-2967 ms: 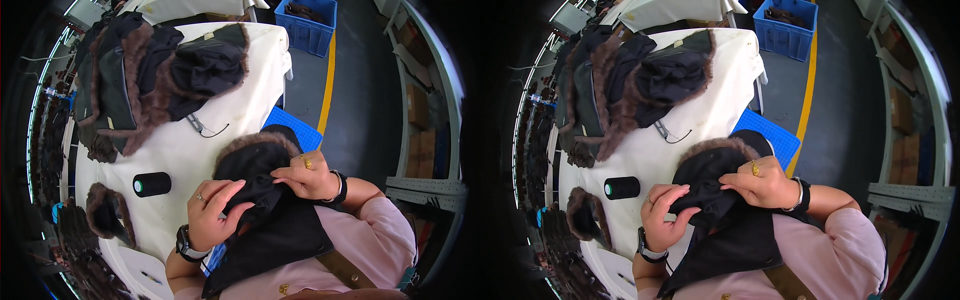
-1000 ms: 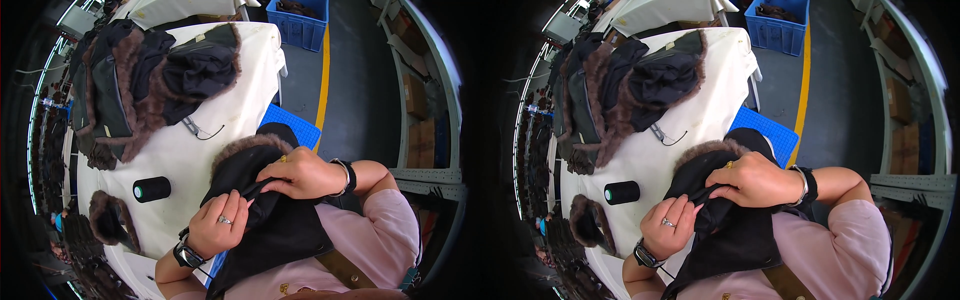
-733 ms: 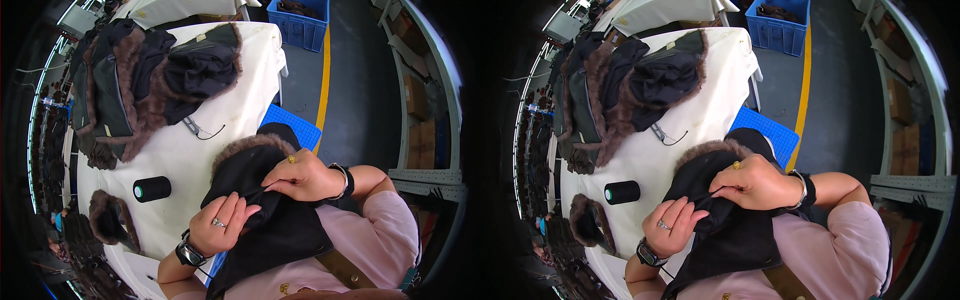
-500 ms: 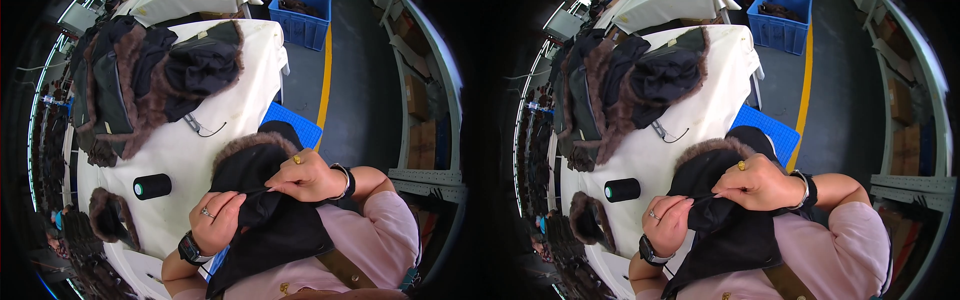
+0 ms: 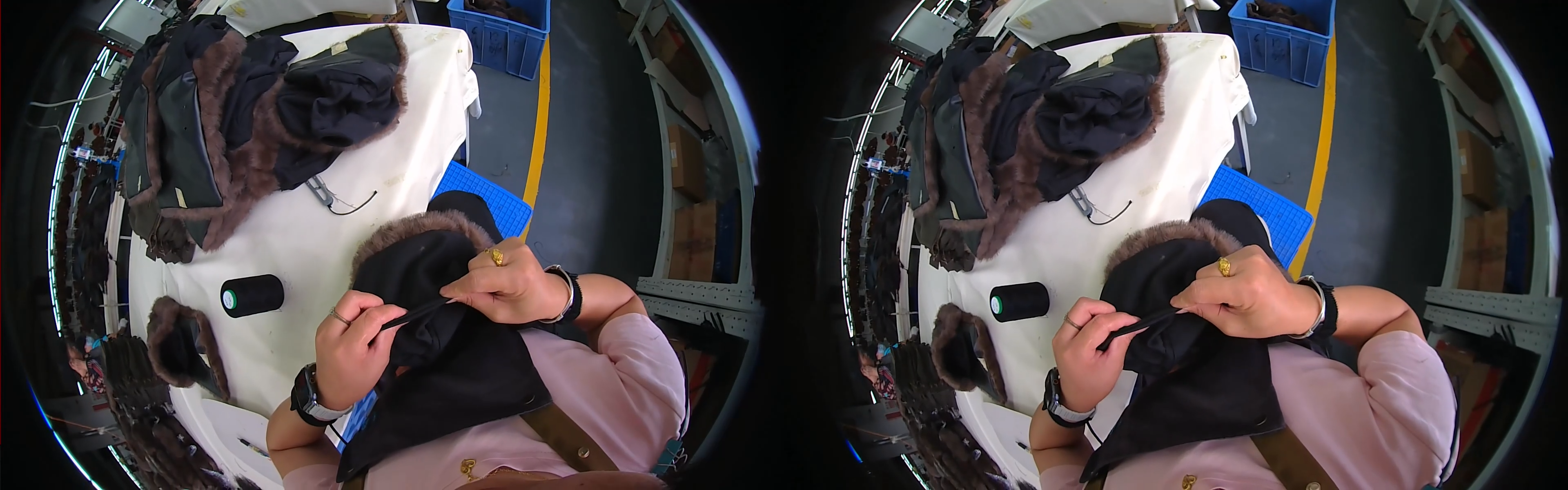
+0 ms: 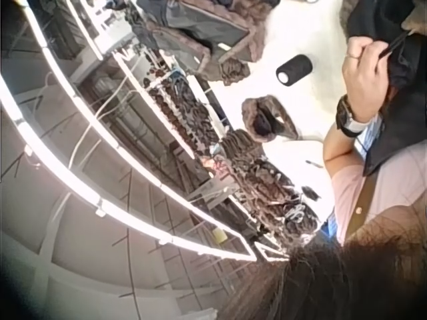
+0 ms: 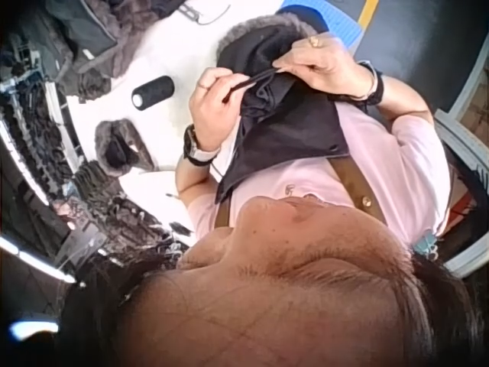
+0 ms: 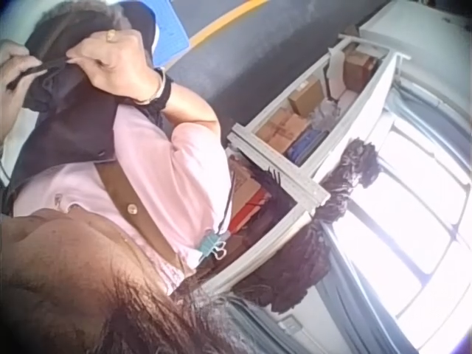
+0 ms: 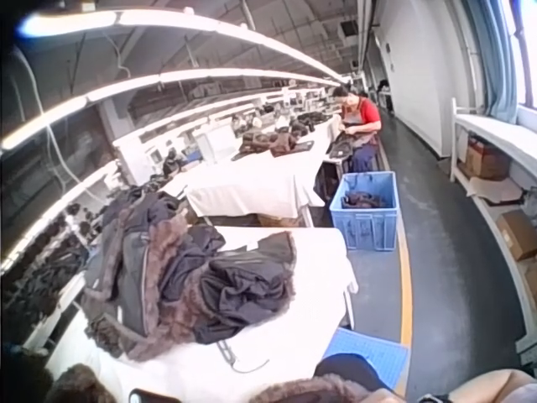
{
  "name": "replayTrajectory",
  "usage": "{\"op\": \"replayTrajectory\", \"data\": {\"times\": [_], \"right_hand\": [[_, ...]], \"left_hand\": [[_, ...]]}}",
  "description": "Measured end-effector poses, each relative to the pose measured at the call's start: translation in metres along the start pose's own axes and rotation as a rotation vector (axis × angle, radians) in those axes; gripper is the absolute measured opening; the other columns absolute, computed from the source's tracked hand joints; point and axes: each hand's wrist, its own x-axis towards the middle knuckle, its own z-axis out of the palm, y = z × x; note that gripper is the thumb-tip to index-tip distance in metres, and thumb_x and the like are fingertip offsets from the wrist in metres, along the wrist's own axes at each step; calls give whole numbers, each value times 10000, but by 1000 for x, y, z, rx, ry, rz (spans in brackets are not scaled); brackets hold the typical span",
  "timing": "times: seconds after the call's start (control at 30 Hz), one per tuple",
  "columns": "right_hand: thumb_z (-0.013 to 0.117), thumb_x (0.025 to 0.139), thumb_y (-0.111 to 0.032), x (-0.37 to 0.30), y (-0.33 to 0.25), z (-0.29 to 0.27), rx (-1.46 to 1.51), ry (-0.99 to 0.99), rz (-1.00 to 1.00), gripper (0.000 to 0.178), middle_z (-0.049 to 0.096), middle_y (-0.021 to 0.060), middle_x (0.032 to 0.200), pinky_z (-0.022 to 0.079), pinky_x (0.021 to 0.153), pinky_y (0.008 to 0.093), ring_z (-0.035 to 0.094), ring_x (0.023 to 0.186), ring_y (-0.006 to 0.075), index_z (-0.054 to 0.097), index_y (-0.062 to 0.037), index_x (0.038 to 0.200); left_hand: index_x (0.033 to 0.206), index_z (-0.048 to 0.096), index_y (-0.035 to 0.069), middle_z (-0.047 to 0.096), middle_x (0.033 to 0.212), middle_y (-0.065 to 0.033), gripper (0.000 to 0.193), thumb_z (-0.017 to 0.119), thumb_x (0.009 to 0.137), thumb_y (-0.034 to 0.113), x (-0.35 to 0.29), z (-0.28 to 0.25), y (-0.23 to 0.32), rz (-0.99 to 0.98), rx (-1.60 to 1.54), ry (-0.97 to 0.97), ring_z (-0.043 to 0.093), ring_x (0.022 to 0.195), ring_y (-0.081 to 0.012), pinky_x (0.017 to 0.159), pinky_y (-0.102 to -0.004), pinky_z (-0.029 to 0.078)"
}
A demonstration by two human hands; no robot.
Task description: The recorder is hand-sewing and finishing a black leather and fur hat at a workbench.
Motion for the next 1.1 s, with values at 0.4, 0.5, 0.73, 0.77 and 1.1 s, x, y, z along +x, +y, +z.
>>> {"op": "replayTrajectory", "data": {"times": [0.4,0.5,0.73,0.77,1.1], "right_hand": [[761,757,0,-3,-2,-3,-44,-52,20,165,624,40,665,444,477,310,603,541,205,716,-70,900],[778,770,-9,-4,0,0,-20,9,35,127,502,26,548,350,431,301,507,454,155,756,-69,880],[762,775,14,-3,2,0,-1,21,36,133,511,38,547,361,439,302,511,457,155,751,-61,884],[755,777,20,-2,1,0,-2,6,24,138,515,41,549,366,442,301,513,458,157,748,-59,890],[805,784,-152,11,-8,2,-108,-48,24,187,635,58,644,463,478,308,624,535,208,713,-66,921]], "left_hand": [[847,705,20,556,820,-62,249,875,675,76,0,2,-4,-17,-39,-17,542,652,-188,561,-287,432],[826,702,24,557,824,-59,235,870,668,70,-1,2,-4,3,-9,-12,548,682,-200,572,-298,436],[809,703,55,565,844,-45,229,789,641,-74,4,-1,-3,223,202,150,570,724,-236,624,-337,471],[804,694,58,605,854,-45,233,763,635,-86,4,1,-3,228,177,195,594,725,-238,628,-337,482],[789,649,61,718,869,-30,233,739,640,-94,7,2,-1,163,67,225,656,739,-230,645,-323,499]]}}
